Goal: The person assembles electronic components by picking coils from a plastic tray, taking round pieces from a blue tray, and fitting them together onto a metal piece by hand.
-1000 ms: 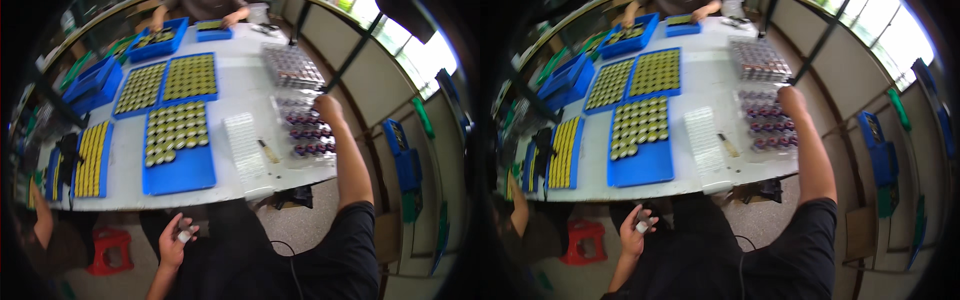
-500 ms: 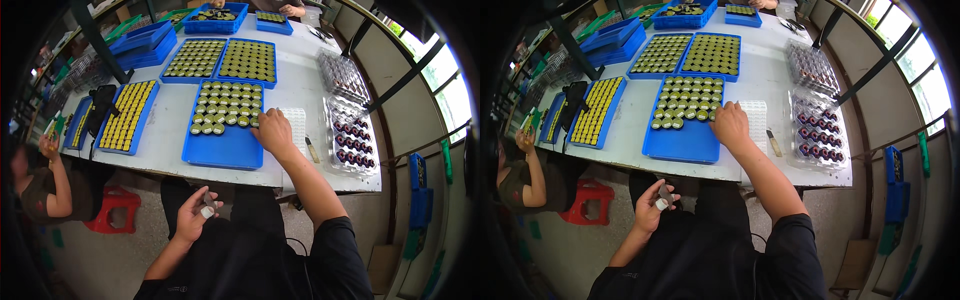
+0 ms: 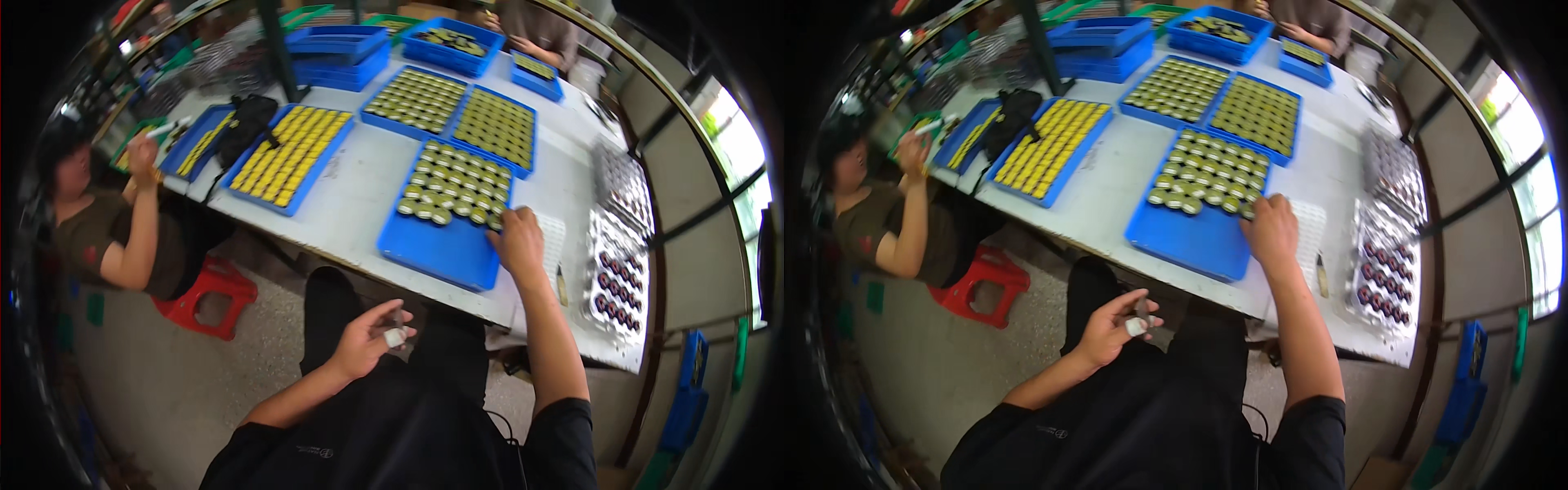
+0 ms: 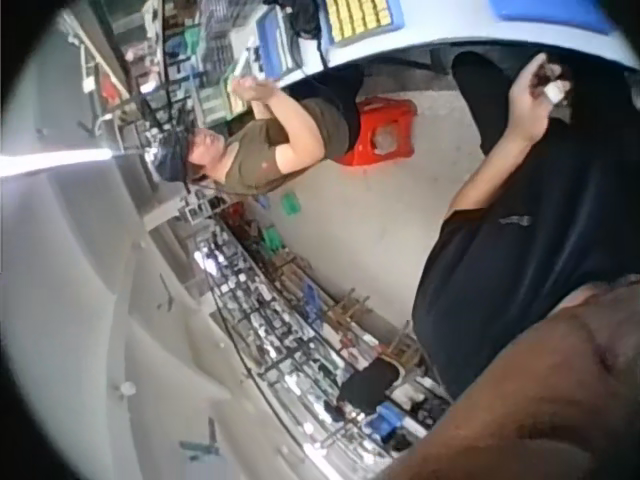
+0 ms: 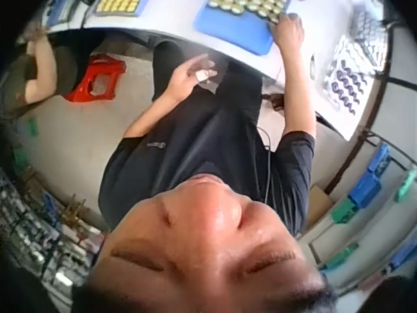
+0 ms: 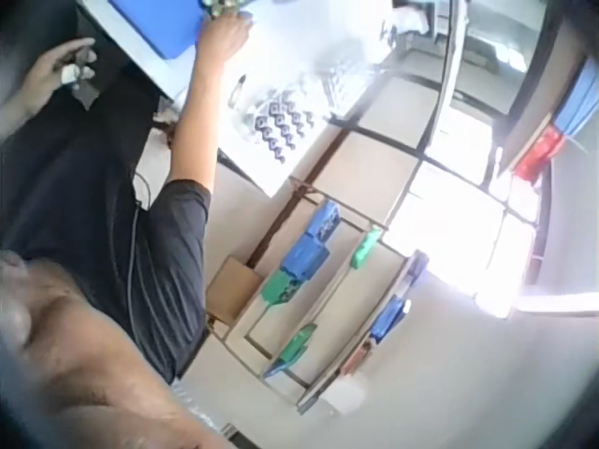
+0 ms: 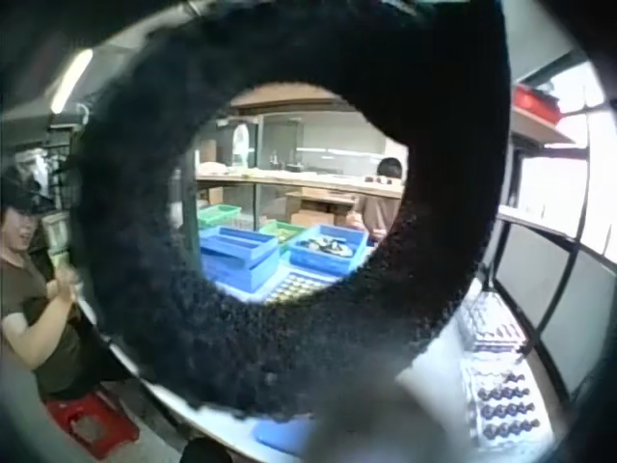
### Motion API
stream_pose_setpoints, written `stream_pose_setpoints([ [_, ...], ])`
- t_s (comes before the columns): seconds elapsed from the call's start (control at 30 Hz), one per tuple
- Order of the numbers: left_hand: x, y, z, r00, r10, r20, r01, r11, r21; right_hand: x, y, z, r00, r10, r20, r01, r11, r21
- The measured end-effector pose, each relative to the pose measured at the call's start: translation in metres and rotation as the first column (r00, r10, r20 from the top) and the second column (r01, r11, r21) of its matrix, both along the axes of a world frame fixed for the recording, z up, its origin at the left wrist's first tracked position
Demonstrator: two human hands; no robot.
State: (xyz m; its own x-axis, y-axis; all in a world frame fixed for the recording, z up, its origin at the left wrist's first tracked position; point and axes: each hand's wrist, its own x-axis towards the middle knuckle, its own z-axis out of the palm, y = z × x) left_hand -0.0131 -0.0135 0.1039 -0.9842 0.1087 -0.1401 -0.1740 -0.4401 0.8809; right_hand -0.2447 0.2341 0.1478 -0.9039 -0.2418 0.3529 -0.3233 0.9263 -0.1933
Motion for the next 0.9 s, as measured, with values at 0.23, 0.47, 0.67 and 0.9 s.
stream_pose_setpoints([
  [0.23,0.008,0.000,-0.011,1.000,0.003,-0.013,-0.004,0.999,-0.043,0.001,0.005,-0.007,0.992,0.122,-0.026,-0.122,0.992,-0.018],
  [0.47,0.011,-0.001,-0.012,0.999,-0.001,-0.038,0.000,0.999,-0.036,0.003,0.004,0.003,0.965,0.259,-0.046,-0.258,0.965,0.036],
  [0.67,0.012,-0.002,-0.012,0.998,-0.013,-0.057,0.012,0.999,-0.032,0.011,-0.003,0.003,0.955,0.276,-0.104,-0.279,0.960,-0.018],
  [0.9,0.009,-0.007,-0.014,0.995,0.015,-0.099,-0.013,1.000,0.016,0.043,-0.008,0.012,0.971,0.205,-0.126,-0.240,0.863,-0.444],
])
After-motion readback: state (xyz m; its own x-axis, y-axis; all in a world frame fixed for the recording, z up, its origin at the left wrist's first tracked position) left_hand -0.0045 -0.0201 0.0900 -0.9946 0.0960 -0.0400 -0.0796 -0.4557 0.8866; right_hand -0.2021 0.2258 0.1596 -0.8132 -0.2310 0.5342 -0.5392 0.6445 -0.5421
